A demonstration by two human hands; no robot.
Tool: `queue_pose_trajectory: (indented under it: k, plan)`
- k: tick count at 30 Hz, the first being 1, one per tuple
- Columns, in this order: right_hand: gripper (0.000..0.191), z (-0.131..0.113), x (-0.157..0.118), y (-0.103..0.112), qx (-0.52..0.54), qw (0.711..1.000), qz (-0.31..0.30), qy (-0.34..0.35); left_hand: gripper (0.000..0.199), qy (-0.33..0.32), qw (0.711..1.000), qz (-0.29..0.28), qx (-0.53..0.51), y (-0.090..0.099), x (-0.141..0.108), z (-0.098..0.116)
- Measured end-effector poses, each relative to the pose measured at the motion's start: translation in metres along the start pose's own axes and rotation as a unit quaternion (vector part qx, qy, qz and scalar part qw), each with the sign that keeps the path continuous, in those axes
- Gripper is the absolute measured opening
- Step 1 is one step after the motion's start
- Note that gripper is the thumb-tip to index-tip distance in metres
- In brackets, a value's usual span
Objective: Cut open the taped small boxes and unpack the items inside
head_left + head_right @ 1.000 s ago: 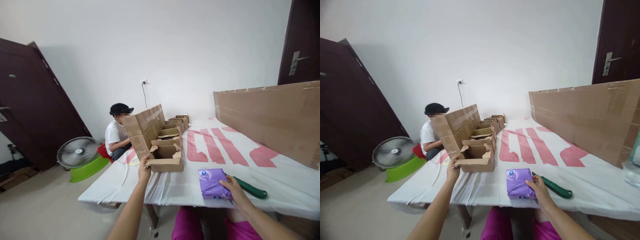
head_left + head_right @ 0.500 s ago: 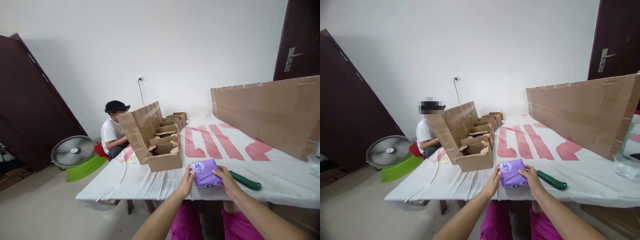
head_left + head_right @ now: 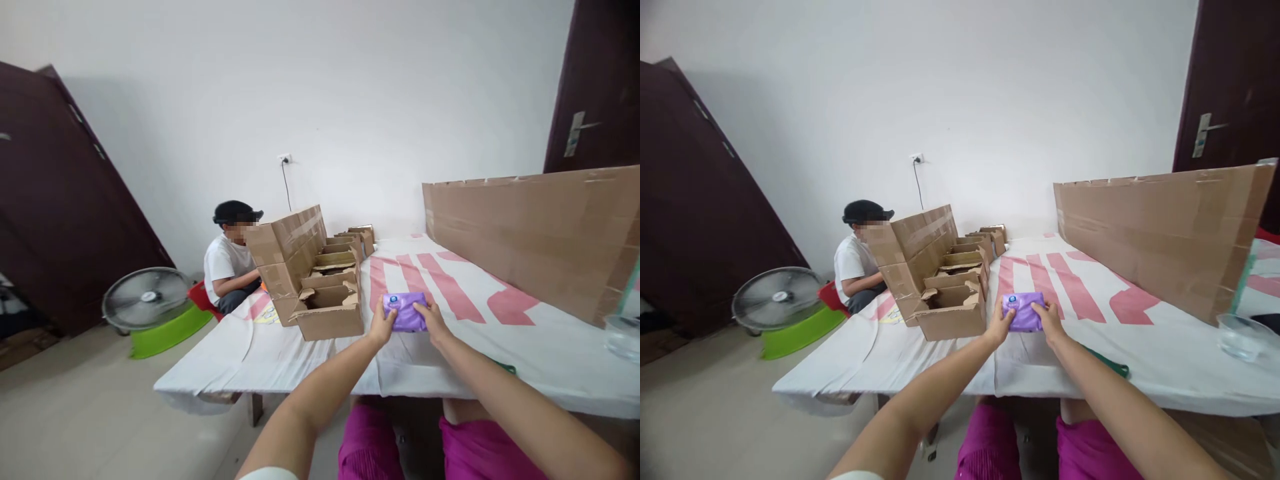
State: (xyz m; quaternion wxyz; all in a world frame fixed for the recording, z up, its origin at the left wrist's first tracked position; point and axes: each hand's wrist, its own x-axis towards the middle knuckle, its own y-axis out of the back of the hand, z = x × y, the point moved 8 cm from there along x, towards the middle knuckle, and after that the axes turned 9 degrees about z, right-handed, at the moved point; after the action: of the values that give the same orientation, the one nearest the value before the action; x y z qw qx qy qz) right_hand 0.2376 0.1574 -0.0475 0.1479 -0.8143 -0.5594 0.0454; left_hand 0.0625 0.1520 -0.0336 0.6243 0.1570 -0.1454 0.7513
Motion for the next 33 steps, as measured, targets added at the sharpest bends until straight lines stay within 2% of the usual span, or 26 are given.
queue_pose_trajectory:
  k: [3, 5, 8, 10, 14, 19, 33]
  plan:
    - [0.048, 0.029, -0.029, -0.001, -0.017, 1.000, -0.001, -0.013, 0.072, -0.017, 0.999, 0.021, 0.018, 0.030, -0.035, -0.010]
    - [0.051, 0.044, -0.043, -0.008, -0.031, 0.999, -0.013, -0.018, 0.073, -0.033, 0.998, 0.033, 0.043, 0.050, -0.049, -0.016]
    - [0.059, 0.057, -0.055, -0.019, -0.059, 0.997, -0.040, -0.008, 0.074, -0.030, 0.996, 0.049, 0.072, 0.074, -0.056, -0.026]
    - [0.065, 0.061, -0.058, -0.023, -0.084, 0.995, -0.048, 0.007, 0.072, -0.004, 0.996, 0.052, 0.066, 0.081, -0.055, -0.034]
    - [0.066, 0.060, -0.063, -0.019, -0.126, 0.990, -0.051, 0.035, 0.064, 0.033, 0.997, 0.038, 0.051, 0.080, -0.055, -0.041]
    - [0.062, 0.054, -0.068, -0.019, -0.188, 0.976, -0.081, 0.073, 0.062, 0.048, 0.997, 0.036, 0.047, 0.080, -0.058, -0.035]
    - [0.063, 0.053, -0.066, -0.019, -0.174, 0.977, -0.084, 0.088, 0.061, 0.046, 0.998, 0.022, 0.047, 0.080, -0.058, -0.034]
